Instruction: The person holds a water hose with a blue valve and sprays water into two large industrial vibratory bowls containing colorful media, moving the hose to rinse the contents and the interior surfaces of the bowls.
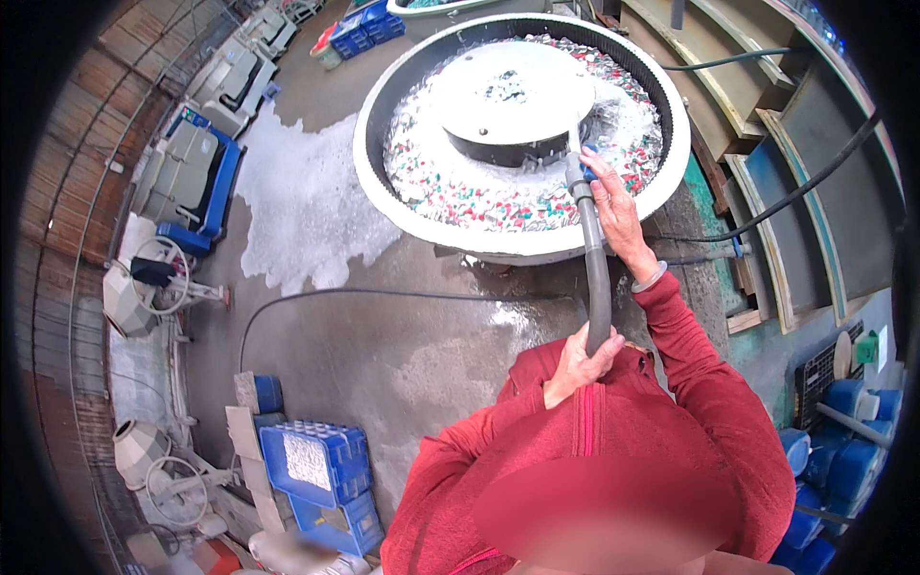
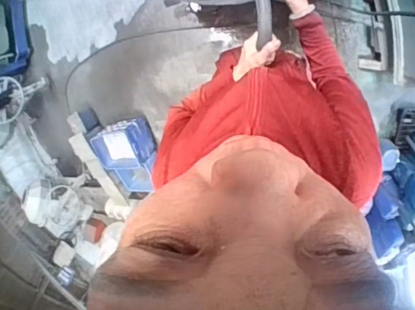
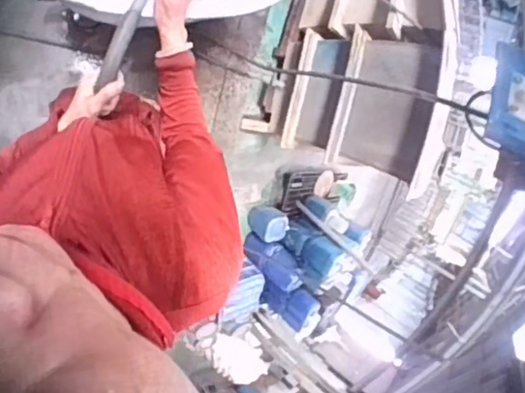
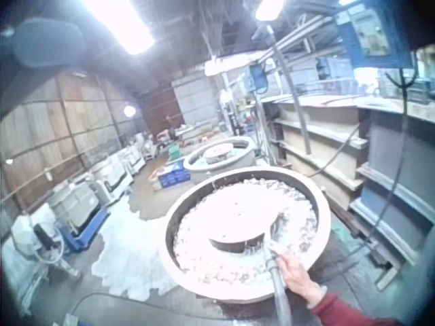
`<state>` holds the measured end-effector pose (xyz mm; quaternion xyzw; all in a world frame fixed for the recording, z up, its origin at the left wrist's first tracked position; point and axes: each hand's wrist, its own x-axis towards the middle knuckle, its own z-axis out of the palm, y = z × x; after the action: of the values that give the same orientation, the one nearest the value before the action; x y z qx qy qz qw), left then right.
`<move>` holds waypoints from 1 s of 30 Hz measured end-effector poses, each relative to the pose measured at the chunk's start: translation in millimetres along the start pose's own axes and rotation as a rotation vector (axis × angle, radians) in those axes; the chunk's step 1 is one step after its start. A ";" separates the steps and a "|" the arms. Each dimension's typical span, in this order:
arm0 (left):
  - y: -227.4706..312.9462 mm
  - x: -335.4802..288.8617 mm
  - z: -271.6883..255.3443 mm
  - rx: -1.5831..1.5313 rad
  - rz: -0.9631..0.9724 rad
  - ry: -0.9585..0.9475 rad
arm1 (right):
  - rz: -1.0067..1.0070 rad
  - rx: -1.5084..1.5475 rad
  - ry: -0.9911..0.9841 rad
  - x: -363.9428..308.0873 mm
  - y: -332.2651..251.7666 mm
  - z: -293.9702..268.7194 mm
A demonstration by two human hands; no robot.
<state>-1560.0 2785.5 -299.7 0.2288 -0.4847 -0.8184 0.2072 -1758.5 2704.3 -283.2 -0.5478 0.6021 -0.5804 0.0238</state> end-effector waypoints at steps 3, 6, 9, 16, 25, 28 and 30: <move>-9.3 15.9 17.4 -0.014 -0.033 0.005 | -0.013 -0.005 0.004 6.9 10.6 -19.8; -13.5 28.8 33.6 0.013 -0.047 0.045 | 0.008 -0.009 -0.001 3.5 31.0 -38.9; -22.2 39.6 51.7 0.094 -0.026 0.095 | 0.046 0.058 0.014 0.9 44.8 -56.5; -31.9 64.1 99.4 0.262 0.028 0.215 | -0.092 -0.072 -0.216 25.6 77.2 -114.2; -53.7 79.9 143.5 0.350 -0.036 0.229 | -0.233 -0.031 -0.386 24.8 141.5 -165.8; -55.6 81.0 153.3 0.343 -0.030 0.199 | -0.227 -0.247 -0.464 31.4 136.4 -177.3; -52.7 81.2 161.4 0.420 -0.037 0.182 | -0.195 -0.342 -0.394 35.0 128.5 -175.6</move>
<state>-1724.7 2876.2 -291.9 0.3485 -0.6196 -0.6792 0.1827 -1970.3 2763.2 -298.0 -0.7015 0.6193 -0.3524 -0.0085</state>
